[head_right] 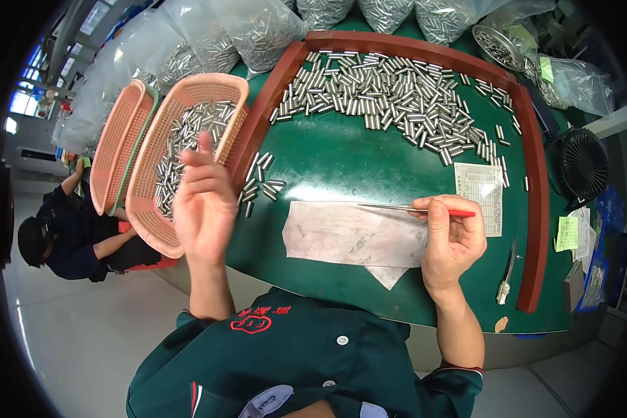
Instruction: Inspecting small cylindrical metal components using a probe tool at a workbench.
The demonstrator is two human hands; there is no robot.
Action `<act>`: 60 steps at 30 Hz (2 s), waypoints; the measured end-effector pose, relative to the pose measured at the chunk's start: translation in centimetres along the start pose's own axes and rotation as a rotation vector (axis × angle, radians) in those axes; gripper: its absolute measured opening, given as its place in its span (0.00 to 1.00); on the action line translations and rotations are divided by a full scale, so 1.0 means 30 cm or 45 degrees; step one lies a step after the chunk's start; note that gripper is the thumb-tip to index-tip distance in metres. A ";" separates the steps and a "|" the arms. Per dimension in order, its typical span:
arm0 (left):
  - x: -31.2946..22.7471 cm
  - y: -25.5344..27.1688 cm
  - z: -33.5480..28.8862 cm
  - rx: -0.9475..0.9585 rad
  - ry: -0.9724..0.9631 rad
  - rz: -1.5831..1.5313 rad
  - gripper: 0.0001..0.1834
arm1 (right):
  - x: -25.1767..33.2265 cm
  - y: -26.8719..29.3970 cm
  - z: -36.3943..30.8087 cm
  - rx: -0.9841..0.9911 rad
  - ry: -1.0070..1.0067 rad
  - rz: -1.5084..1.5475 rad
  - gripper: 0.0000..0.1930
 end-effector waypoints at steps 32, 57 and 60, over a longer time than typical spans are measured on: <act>0.079 0.183 0.422 0.481 -1.131 3.561 0.09 | -0.011 0.047 0.072 -0.108 0.330 -0.200 0.04; 0.187 0.303 0.277 -0.325 0.311 1.478 0.04 | 0.031 0.047 0.059 -0.153 0.498 -0.250 0.07; 0.203 0.307 0.265 -0.370 0.394 1.371 0.04 | 0.060 0.035 0.047 -0.101 0.715 -0.311 0.11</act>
Point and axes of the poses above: each hand's wrist, its own z-axis towards the middle knuckle, its own y-axis out of the back of the hand, x = y × z, the point moved 4 cm from there along z, towards the middle knuckle, and after that the axes turned 13 degrees about -z, right-handed, at the moved point
